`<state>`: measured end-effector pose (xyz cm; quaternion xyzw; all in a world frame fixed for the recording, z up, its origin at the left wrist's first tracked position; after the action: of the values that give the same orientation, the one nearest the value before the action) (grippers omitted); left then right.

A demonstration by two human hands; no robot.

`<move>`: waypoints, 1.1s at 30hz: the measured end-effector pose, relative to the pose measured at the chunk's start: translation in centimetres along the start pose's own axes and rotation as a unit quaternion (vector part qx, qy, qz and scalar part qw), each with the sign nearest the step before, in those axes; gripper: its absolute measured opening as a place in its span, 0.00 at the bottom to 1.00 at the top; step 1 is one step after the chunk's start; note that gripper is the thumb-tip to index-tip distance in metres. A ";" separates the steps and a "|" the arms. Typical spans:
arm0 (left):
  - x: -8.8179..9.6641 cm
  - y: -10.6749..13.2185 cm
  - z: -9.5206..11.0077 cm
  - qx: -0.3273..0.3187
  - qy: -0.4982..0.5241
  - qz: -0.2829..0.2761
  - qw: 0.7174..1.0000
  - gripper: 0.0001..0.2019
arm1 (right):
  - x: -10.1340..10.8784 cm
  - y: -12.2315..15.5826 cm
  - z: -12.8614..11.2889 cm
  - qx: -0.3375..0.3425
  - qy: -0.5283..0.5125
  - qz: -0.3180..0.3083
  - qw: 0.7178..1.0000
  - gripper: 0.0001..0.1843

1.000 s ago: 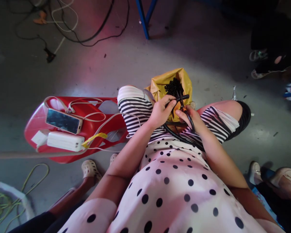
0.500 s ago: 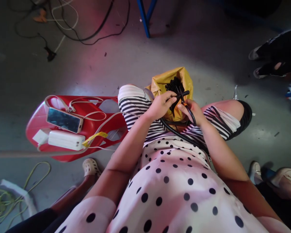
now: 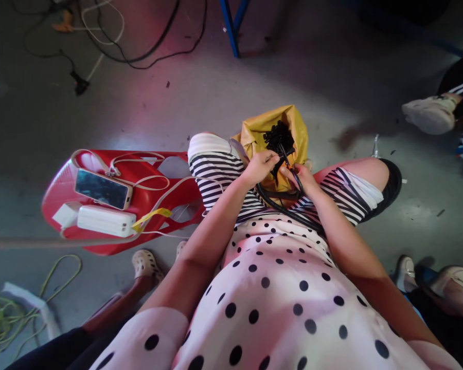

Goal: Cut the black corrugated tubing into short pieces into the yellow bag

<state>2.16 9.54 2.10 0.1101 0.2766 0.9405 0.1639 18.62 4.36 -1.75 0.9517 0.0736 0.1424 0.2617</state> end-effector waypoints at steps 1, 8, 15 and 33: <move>-0.2 0.0 -0.2 0.008 -0.001 -0.004 1.000 0.10 | -0.2 -0.3 0.3 0.003 -0.005 -0.006 1.000 0.41; -0.6 -0.3 -2.4 0.127 0.111 0.009 0.986 0.14 | -0.5 -1.1 2.0 -0.035 -0.013 0.024 0.999 0.40; -0.7 2.5 -3.2 0.210 0.341 -0.018 0.916 0.05 | 0.2 0.6 2.4 -0.038 -0.128 0.035 0.990 0.39; 2.4 9.4 3.5 -0.022 0.287 0.078 0.954 0.16 | -0.3 5.1 -5.3 0.056 -0.140 -0.058 0.987 0.36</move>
<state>-1.36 4.68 10.48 -0.1468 0.2817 0.9482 0.0058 17.00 2.47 5.24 0.9696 0.0991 -0.0123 0.2235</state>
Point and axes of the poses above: each hand's wrist, its own y-axis away from the middle knuckle, its own x-axis out of the back of the hand, z = x × y, the point moved 10 cm from there along -y, towards the middle knuckle, and after that the axes turned 7 degrees about x, right-handed, at the moved point
